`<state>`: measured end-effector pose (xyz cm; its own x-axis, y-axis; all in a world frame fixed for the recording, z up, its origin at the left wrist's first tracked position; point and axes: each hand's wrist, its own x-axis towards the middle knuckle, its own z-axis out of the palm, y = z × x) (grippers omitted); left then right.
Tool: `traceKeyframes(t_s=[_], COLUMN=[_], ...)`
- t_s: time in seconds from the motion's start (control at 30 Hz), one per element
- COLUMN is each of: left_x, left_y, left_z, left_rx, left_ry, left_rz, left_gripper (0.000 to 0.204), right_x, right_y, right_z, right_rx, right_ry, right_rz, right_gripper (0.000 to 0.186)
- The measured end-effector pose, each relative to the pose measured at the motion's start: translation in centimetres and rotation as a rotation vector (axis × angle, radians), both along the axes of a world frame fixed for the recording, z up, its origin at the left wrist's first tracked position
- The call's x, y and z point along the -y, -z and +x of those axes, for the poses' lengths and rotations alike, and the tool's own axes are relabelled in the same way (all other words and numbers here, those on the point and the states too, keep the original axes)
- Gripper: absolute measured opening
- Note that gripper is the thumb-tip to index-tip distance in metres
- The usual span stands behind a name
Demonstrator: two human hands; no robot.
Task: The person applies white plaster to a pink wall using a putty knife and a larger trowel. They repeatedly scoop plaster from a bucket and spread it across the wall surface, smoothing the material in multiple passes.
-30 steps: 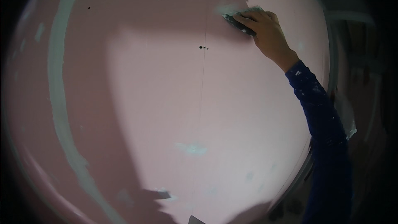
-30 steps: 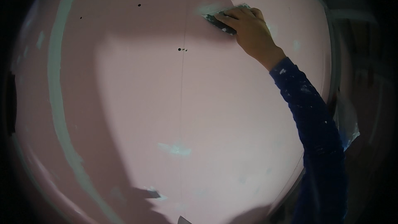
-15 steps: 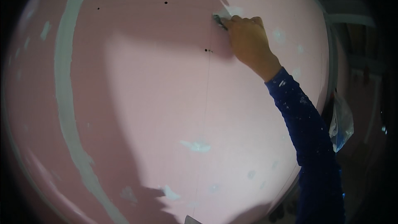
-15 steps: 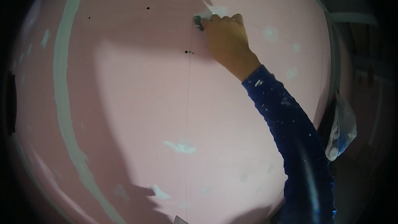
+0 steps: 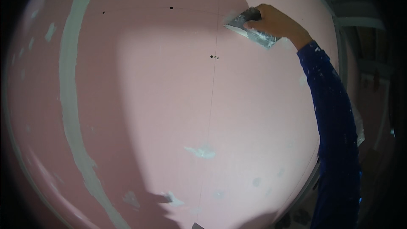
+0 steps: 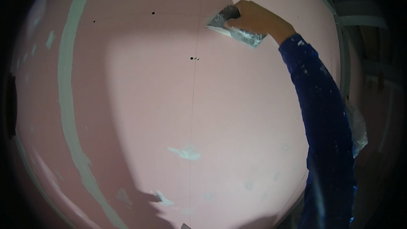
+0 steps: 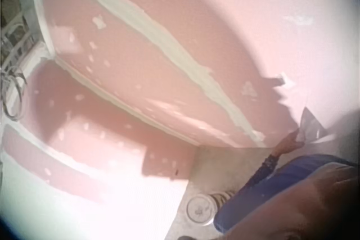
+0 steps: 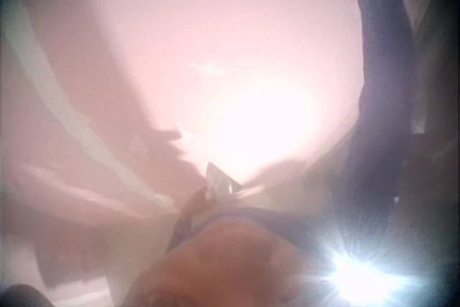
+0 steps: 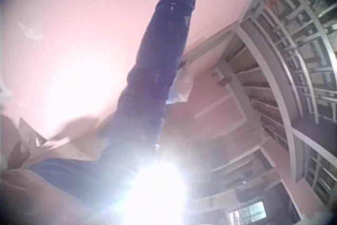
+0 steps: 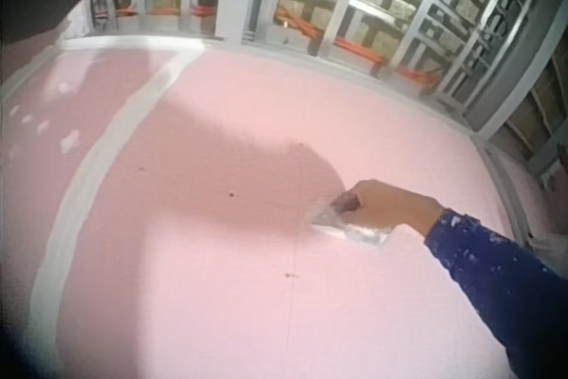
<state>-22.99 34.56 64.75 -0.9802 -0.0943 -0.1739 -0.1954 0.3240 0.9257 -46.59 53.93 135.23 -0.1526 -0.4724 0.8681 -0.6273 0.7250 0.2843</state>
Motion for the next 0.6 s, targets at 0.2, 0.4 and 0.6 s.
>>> traceKeyframes(t_s=[0.2,0.4,0.6], left_x=[0.5,0.1,-0.7], left_y=[-0.9,-0.8,0.3], left_z=[-0.8,-1.0,-0.1], left_rx=[0.009,-0.047,-0.025], left_ry=[-0.013,-0.081,-0.005], left_rz=[0.024,0.022,0.032], left_gripper=[0.075,0.073,0.072], right_x=[0.7,-1.9,-0.2], right_y=[-3.9,-5.9,6.6], right_z=[-4.2,-2.7,0.8], right_rx=[-0.185,-0.02,-0.644], right_ry=[-0.023,-0.024,-0.102], right_rz=[-0.039,-0.077,0.188], right_gripper=[0.063,0.056,0.03])
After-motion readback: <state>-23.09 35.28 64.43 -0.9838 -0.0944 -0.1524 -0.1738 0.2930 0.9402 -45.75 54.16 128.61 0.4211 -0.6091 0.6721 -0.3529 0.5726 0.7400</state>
